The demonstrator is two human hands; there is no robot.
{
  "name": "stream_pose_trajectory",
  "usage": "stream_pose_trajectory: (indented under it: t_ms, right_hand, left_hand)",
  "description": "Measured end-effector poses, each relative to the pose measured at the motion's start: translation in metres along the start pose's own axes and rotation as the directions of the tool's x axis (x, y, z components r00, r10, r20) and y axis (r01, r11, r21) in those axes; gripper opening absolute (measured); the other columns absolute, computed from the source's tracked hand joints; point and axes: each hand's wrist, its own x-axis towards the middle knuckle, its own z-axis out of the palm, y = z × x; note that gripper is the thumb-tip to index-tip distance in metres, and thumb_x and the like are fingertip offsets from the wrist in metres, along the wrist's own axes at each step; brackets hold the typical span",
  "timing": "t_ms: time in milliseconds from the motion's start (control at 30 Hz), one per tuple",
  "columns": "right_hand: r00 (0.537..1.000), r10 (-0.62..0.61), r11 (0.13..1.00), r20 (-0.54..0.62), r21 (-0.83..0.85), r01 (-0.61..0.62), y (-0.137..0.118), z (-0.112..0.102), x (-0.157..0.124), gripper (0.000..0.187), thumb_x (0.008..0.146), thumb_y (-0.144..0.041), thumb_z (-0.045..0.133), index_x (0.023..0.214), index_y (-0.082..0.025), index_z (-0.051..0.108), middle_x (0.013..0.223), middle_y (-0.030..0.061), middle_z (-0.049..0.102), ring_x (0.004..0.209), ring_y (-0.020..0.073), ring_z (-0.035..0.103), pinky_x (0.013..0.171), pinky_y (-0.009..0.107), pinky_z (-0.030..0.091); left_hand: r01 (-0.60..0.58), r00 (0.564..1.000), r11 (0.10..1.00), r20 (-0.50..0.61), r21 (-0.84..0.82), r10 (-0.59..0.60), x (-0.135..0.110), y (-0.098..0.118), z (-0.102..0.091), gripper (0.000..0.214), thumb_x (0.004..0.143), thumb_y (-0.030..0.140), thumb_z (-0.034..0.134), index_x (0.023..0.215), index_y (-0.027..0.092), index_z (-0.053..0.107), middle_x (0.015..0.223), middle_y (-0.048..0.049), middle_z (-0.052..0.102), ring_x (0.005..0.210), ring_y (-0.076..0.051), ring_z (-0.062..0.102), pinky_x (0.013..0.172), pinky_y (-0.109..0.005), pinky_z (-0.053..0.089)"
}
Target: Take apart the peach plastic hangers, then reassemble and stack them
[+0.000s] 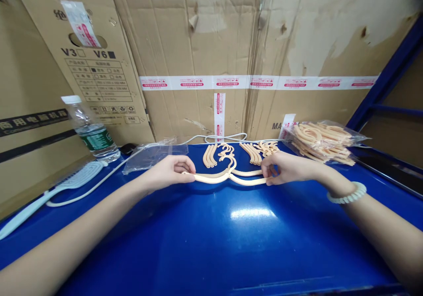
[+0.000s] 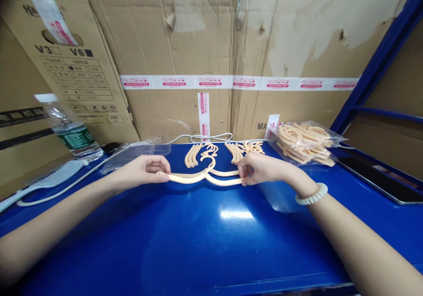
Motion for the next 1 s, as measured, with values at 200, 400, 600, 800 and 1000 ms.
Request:
stream_pose_trajectory:
  t_ms: [200, 400, 600, 800, 1000]
  right_hand:
    - [0.993, 0.098, 0.995, 0.063, -0.014, -0.098, -0.003, 0.001, -0.001, 0.011, 0.072, -0.024, 0.069, 0.078, -0.015, 0.069, 0.071, 0.0033, 0.069, 0.065, 0.0174, 0.063, 0.056, 0.025, 0.044]
    - [0.995, 0.1, 0.991, 0.017, -0.094, -0.098, -0.014, 0.002, -0.001, 0.013, 0.074, -0.027, 0.07, 0.082, -0.017, 0.068, 0.074, 0.003, 0.067, 0.064, 0.0163, 0.061, 0.057, 0.025, 0.042]
    - [0.994, 0.106, 0.99, 0.014, -0.097, -0.104, -0.016, 0.008, 0.004, 0.007, 0.076, -0.023, 0.067, 0.073, -0.017, 0.065, 0.065, 0.0006, 0.064, 0.057, 0.0133, 0.056, 0.053, 0.023, 0.038]
    - [0.991, 0.122, 0.981, -0.063, -0.145, -0.13, -0.018, 0.009, 0.005, 0.007, 0.075, -0.02, 0.065, 0.076, -0.018, 0.059, 0.069, 0.0005, 0.06, 0.058, 0.0135, 0.052, 0.052, 0.025, 0.035]
    - [0.987, 0.086, 0.978, -0.137, -0.177, -0.11, -0.014, 0.012, 0.004, 0.03, 0.075, -0.027, 0.068, 0.103, -0.015, 0.061, 0.093, 0.0068, 0.063, 0.068, 0.0169, 0.058, 0.063, 0.029, 0.043]
  left_hand:
    - [-0.192, 0.975, 0.873, -0.017, 0.448, 0.224, -0.006, 0.0, 0.019, 0.003, 0.076, 0.022, 0.061, 0.075, 0.019, 0.06, 0.079, -0.0032, 0.063, 0.079, -0.022, 0.059, 0.076, -0.037, 0.044]
    - [-0.29, 0.936, 0.694, 0.045, 0.659, 0.349, -0.013, -0.001, 0.033, 0.004, 0.083, 0.021, 0.055, 0.08, 0.019, 0.056, 0.083, -0.0043, 0.058, 0.081, -0.024, 0.054, 0.072, -0.037, 0.041]
    - [-0.344, 0.907, 0.644, 0.063, 0.684, 0.417, -0.01, -0.011, 0.04, 0.005, 0.088, 0.02, 0.055, 0.093, 0.02, 0.055, 0.112, -0.0091, 0.061, 0.107, -0.026, 0.055, 0.092, -0.04, 0.045]
    - [-0.344, 0.898, 0.65, 0.035, 0.678, 0.439, -0.007, -0.02, 0.043, 0.013, 0.089, 0.02, 0.054, 0.102, 0.019, 0.056, 0.115, -0.0108, 0.063, 0.11, -0.027, 0.057, 0.094, -0.042, 0.047]
    - [-0.331, 0.899, 0.676, 0.004, 0.659, 0.437, -0.004, -0.022, 0.042, 0.019, 0.089, 0.018, 0.052, 0.106, 0.018, 0.058, 0.112, -0.0103, 0.065, 0.107, -0.027, 0.059, 0.093, -0.044, 0.048]
